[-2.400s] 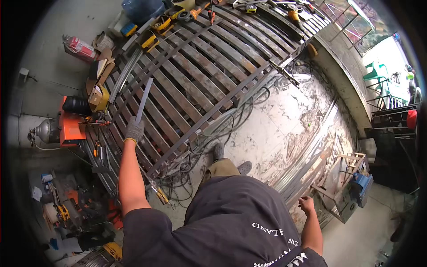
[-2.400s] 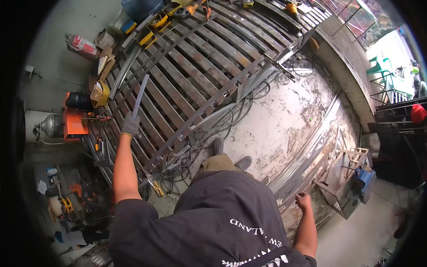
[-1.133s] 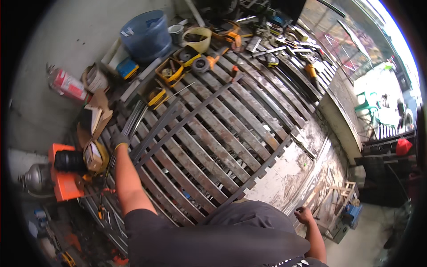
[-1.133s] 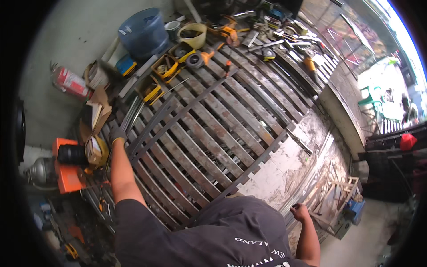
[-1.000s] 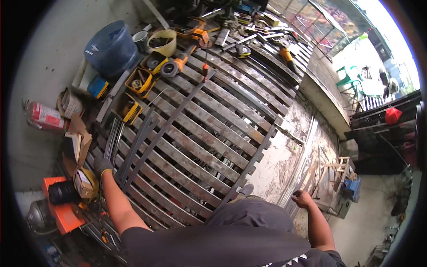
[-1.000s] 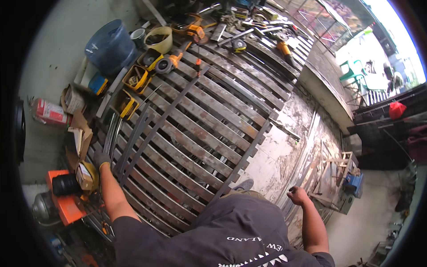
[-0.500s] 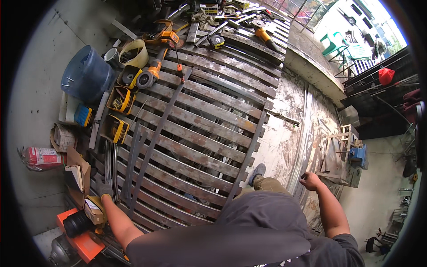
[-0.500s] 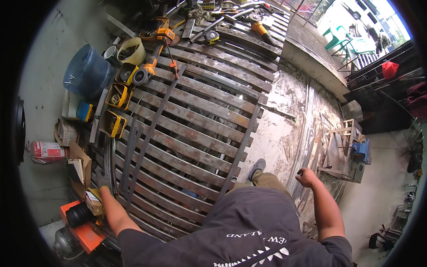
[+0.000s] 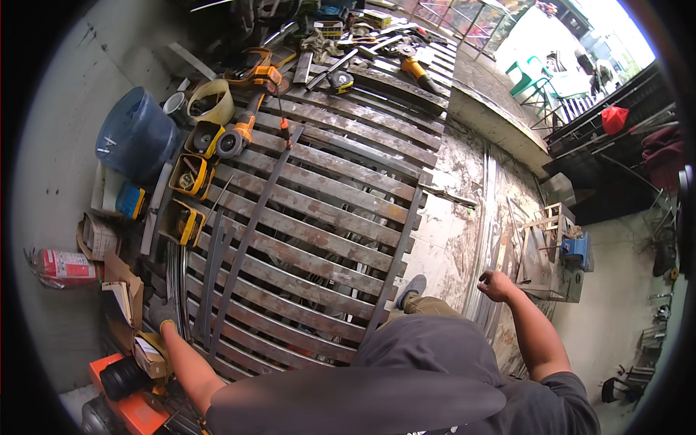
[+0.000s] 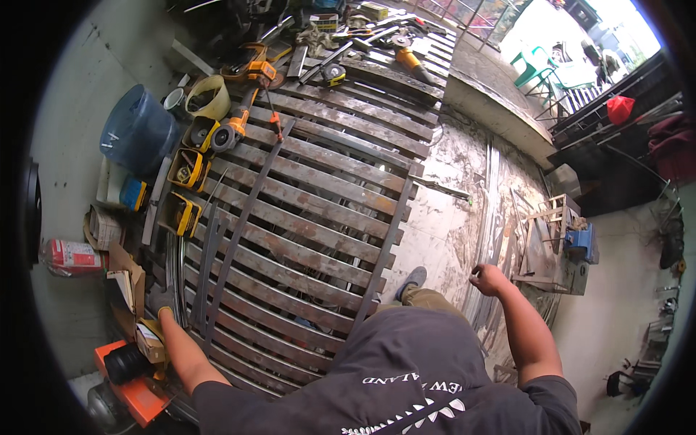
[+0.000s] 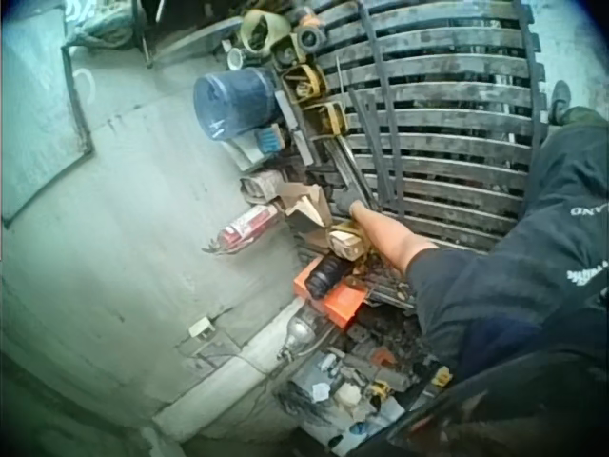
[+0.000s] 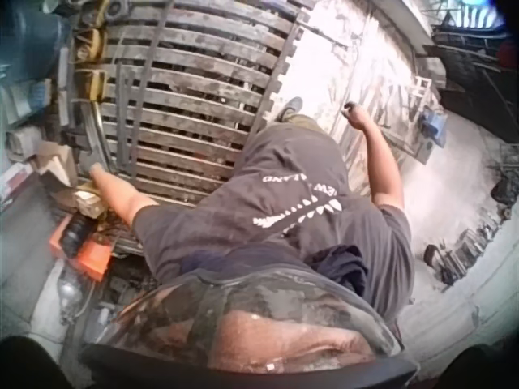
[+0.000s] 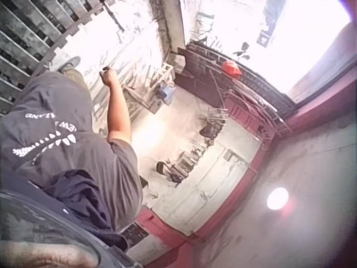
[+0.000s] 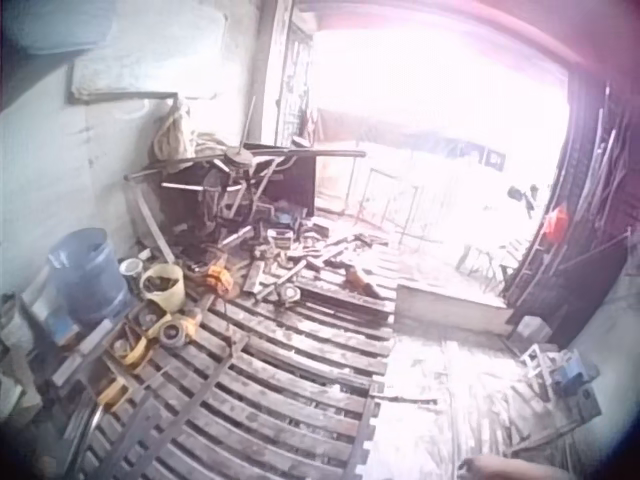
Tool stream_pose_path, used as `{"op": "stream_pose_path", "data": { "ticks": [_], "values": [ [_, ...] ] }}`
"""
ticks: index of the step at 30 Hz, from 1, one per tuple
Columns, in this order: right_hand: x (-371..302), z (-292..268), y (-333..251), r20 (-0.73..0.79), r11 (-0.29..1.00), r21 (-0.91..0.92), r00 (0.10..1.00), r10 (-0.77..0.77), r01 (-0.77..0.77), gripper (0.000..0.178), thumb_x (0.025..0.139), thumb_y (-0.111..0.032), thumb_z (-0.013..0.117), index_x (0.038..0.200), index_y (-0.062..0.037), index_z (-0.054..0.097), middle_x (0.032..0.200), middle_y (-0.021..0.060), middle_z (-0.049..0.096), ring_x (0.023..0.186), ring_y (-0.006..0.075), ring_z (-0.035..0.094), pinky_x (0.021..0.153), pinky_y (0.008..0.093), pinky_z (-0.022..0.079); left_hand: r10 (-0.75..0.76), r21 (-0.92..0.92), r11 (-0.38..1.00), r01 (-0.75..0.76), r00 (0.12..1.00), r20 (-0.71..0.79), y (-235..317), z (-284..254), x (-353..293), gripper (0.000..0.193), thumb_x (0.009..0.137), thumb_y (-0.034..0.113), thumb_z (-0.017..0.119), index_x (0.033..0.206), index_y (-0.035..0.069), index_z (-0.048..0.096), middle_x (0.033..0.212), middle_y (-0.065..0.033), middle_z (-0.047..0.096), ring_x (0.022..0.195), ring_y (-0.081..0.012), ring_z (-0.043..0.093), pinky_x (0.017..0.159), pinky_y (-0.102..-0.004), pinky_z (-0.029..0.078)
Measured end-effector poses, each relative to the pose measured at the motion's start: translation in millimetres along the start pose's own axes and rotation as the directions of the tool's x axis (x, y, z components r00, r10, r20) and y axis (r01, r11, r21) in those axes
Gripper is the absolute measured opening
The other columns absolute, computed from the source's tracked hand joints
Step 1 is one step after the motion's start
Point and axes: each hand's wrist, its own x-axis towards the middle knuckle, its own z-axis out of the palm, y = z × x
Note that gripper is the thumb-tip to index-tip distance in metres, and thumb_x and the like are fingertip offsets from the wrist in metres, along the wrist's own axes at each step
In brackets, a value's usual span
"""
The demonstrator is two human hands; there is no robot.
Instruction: The person welds metal strips together to form or repair a metal grate, using a welding torch and clamps to hold the pieces on a welding table.
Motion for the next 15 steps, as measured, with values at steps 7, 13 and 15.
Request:
{"op": "stream_pose_path", "data": {
  "ticks": [7, 13, 15],
  "values": [
    [9.4, 2.2, -9.4, 0.014, 0.996, 0.077, 0.999, -0.038, 0.037, 0.043, 0.097, -0.034, 0.077, 0.124, -0.0015, 0.073, 0.115, 0.0237, 0.078, 0.109, 0.0396, 0.075, 0.096, 0.0463, 0.059, -0.023, -0.077, 0.997, 0.013, 0.991, -0.131, -32.6, -3.9, 15.0, 0.04, 0.075, 0.029, 0.09, 0.096, -0.003, 0.079, 0.1, -0.0251, 0.078, 0.092, -0.0444, 0.073, 0.087, -0.05, 0.056],
    [12.8, 31.5, 57.7, 0.053, 0.996, -0.013, 0.995, 0.084, -0.083, 0.047, 0.093, -0.041, 0.078, 0.121, -0.0036, 0.079, 0.121, 0.0245, 0.078, 0.116, 0.0416, 0.073, 0.102, 0.0464, 0.058, 0.09, -0.114, 0.987, -0.112, 0.979, -0.184, 9.5, -23.5, -6.7, 0.026, 0.093, 0.021, 0.075, 0.097, -0.003, 0.067, 0.094, -0.0251, 0.068, 0.09, -0.0471, 0.066, 0.085, -0.0543, 0.051],
    [18.0, 34.1, 66.5, 0.152, 0.997, -0.042, 0.986, 0.072, -0.066, 0.049, 0.093, -0.042, 0.076, 0.121, -0.0028, 0.08, 0.124, 0.024, 0.077, 0.117, 0.0407, 0.073, 0.103, 0.0461, 0.058, 0.129, -0.044, 0.988, -0.15, 0.939, -0.32, 10.6, -35.8, -25.5, 0.022, 0.096, 0.018, 0.071, 0.1, -0.003, 0.067, 0.094, -0.0246, 0.066, 0.091, -0.0467, 0.065, 0.085, -0.0547, 0.051]
  ]
}}
